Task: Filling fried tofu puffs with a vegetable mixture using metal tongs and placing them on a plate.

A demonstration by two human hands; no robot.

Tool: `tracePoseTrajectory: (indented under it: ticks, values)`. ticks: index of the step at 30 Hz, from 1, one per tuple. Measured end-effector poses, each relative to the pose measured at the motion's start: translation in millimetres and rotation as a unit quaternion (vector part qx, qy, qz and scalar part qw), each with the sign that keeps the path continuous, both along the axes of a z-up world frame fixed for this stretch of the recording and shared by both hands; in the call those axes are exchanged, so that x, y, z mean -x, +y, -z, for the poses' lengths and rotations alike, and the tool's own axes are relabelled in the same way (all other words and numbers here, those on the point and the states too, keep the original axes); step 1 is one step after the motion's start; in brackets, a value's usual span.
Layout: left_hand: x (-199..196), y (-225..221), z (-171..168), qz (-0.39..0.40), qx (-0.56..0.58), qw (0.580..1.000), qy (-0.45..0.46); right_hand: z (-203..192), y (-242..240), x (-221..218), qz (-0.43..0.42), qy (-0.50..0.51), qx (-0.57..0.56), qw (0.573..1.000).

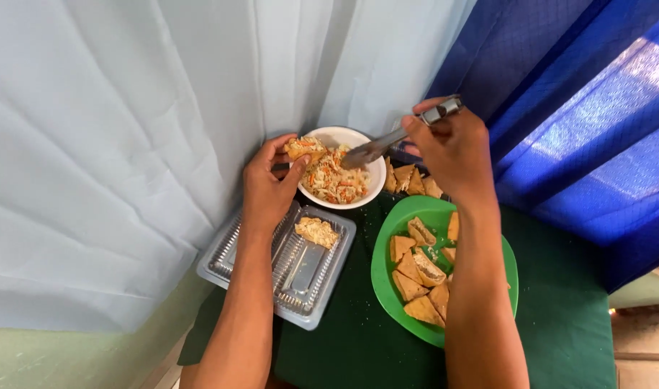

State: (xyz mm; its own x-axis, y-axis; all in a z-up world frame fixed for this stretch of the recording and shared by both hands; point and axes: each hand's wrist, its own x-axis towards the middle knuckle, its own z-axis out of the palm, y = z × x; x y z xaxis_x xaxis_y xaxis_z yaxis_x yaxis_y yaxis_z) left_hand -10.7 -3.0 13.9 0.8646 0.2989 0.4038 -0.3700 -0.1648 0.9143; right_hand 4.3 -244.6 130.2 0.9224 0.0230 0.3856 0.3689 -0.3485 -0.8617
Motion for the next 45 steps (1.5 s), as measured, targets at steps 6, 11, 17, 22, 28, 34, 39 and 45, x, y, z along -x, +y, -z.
tracePoseTrajectory:
  ticks: [6,11,17,22,28,34,39,45]
  values:
    - [1.7,0.1,-3.8,-0.004,-0.001,1.000,-0.002,49.6,30.2,-19.6,-0.027,-0.101,0.079,0.991]
    - [0.8,-0.6,-0.2,-0.004,-0.002,1.000,-0.001,26.6,21.9,-10.3,0.005,-0.167,0.110,0.980]
    - [0.4,-0.6,-3.1,-0.011,0.000,1.000,-0.007,-2.9,13.9,5.3,0.096,0.012,0.050,0.994]
    - [0.8,-0.5,-2.9,-0.012,-0.007,1.000,-0.009,19.6,37.2,-3.2,0.065,0.052,0.001,0.997]
    - [3.0,-2.2,-5.7,-0.018,-0.007,1.000,-0.014,22.2,42.0,5.1,-0.021,-0.088,0.103,0.991]
    - [1.5,-2.7,-3.2,-0.017,-0.013,1.000,-0.018,14.4,17.9,-0.8,0.017,-0.152,0.128,0.980]
    - [0.9,-3.1,-3.3,-0.018,-0.007,1.000,-0.021,5.9,0.8,1.8,0.089,-0.072,0.168,0.979]
    - [-0.3,-0.9,0.8,-0.013,0.007,1.000,-0.014,8.1,28.7,4.3,0.043,-0.035,0.056,0.997]
